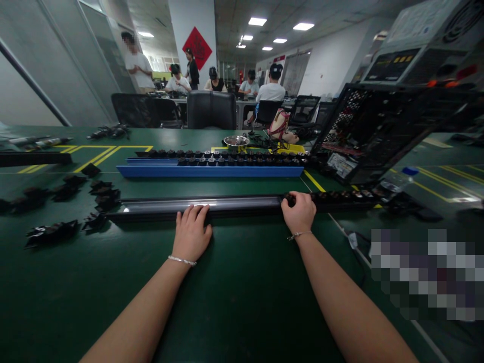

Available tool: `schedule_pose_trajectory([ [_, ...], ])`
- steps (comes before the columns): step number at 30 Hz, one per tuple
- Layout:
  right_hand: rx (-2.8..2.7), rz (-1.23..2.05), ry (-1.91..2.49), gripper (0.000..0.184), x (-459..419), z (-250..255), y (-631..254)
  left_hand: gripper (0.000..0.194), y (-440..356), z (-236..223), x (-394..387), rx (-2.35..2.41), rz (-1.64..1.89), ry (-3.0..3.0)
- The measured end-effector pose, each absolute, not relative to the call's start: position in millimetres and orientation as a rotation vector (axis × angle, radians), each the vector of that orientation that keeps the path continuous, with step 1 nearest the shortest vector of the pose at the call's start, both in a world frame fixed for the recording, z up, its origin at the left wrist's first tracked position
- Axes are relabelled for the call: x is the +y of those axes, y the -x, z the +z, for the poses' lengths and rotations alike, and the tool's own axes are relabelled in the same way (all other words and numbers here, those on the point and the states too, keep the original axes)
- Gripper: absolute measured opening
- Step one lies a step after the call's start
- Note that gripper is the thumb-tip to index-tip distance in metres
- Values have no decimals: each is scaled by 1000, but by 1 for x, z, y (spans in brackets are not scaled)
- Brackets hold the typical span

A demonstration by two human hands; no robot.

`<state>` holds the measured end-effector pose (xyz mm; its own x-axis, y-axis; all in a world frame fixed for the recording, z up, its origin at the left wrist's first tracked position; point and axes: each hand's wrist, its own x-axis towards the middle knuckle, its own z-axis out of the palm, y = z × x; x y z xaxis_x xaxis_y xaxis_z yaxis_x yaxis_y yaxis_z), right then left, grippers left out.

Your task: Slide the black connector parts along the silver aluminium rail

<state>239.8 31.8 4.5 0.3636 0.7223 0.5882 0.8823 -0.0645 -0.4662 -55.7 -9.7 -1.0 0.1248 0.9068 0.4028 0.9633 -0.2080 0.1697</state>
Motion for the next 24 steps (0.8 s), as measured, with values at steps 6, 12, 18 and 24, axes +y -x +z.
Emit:
schedule_pose_trajectory([
  [6, -1431, -251, 1822, 27, 31, 6, -233, 49, 55, -1, -10, -1891, -652, 2249],
  [12, -1495, -268, 1777, 25, 31, 4, -229, 49, 56, -2, -10, -1898, -647, 2256],
  [18, -1570, -233, 1724, 23, 29, 5, -224, 50, 55, -1, -9, -1903, -653, 2260],
  [24, -1606, -197, 1654, 25, 30, 5, -225, 50, 54, -1, -8, -1906, -662, 2258],
])
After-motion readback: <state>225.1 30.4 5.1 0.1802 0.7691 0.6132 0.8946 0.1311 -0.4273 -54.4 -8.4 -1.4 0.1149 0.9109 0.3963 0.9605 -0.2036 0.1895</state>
